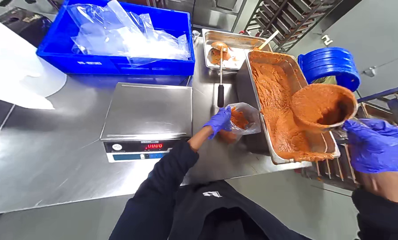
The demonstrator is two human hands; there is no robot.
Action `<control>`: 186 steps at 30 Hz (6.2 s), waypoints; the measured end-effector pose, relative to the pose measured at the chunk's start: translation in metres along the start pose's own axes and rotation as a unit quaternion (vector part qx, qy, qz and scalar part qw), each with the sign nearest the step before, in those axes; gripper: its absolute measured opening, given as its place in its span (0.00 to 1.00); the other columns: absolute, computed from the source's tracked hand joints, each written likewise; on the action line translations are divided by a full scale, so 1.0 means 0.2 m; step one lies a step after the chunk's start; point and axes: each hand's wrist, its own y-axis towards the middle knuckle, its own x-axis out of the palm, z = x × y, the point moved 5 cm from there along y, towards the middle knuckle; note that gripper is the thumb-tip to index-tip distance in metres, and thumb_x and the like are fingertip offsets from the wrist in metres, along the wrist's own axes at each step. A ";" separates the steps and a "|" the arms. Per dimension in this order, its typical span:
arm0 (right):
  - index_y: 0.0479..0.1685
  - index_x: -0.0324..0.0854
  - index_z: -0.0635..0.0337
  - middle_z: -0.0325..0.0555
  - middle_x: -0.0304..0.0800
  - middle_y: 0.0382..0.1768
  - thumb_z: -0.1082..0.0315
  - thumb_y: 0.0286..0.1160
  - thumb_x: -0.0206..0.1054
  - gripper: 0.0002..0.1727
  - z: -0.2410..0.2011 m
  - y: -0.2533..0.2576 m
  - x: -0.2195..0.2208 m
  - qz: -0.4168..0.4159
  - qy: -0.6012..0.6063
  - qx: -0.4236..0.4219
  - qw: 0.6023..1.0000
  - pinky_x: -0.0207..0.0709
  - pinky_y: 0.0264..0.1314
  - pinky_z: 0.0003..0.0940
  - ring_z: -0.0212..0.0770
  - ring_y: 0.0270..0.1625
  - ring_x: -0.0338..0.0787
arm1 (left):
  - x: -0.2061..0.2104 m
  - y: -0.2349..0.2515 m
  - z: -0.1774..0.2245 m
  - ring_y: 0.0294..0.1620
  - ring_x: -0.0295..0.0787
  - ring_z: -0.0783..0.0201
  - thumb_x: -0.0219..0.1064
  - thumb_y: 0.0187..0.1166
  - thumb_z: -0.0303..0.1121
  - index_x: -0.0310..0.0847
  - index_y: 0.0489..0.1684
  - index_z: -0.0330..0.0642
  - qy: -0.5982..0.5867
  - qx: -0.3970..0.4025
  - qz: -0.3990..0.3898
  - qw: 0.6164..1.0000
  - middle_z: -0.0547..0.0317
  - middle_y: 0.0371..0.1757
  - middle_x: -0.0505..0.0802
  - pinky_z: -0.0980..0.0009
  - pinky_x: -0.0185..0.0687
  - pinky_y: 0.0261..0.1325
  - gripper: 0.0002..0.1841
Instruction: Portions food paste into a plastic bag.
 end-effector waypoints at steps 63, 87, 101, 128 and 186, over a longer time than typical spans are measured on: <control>0.35 0.90 0.65 0.50 0.89 0.30 0.64 0.74 0.76 0.10 0.49 -0.11 0.30 -0.356 -0.309 0.293 0.832 0.75 0.46 0.50 0.43 0.35 0.84 | 0.03 0.08 -0.17 0.60 0.87 0.49 0.30 0.96 0.53 0.60 0.87 0.41 -0.135 -0.079 0.060 0.986 0.37 0.72 0.81 0.52 0.85 0.59 0.33; 0.18 0.75 0.62 0.49 0.69 0.07 0.60 0.82 0.57 0.22 -0.20 -0.17 0.58 -0.263 -0.401 -0.479 0.735 0.64 0.14 0.45 0.52 0.12 0.76 | 0.02 0.02 -0.01 0.80 0.73 0.40 0.66 0.80 0.23 0.52 0.89 0.29 0.183 0.048 0.005 0.982 0.29 0.83 0.70 0.48 0.72 0.78 0.36; 0.20 0.87 0.35 0.16 0.86 0.17 0.73 0.61 0.72 0.15 0.02 0.05 0.31 -0.107 0.002 0.054 0.993 0.71 0.21 0.13 0.15 0.16 0.76 | 0.03 0.03 -0.01 0.86 0.63 0.37 0.74 0.73 0.26 0.54 0.86 0.23 0.244 0.060 -0.013 0.968 0.27 0.86 0.65 0.48 0.65 0.83 0.42; 0.73 0.70 0.66 0.45 0.88 0.57 0.63 0.94 0.47 0.20 0.67 -0.84 0.92 -0.009 0.310 0.405 0.860 0.86 0.60 0.33 0.35 0.55 0.90 | -0.07 0.15 0.30 0.72 0.81 0.37 0.42 0.89 0.65 0.84 0.69 0.38 0.233 0.030 0.124 0.964 0.36 0.67 0.88 0.33 0.71 0.73 0.39; 0.49 0.82 0.50 0.28 0.89 0.32 0.64 0.93 0.46 0.16 0.40 -0.51 1.54 -0.042 0.282 0.306 0.908 0.81 0.32 0.19 0.24 0.30 0.86 | -1.11 -1.23 -0.78 0.51 0.89 0.64 0.17 0.90 0.58 0.77 0.69 0.39 -0.387 0.072 0.407 0.824 0.57 0.52 0.91 0.65 0.84 0.56 0.43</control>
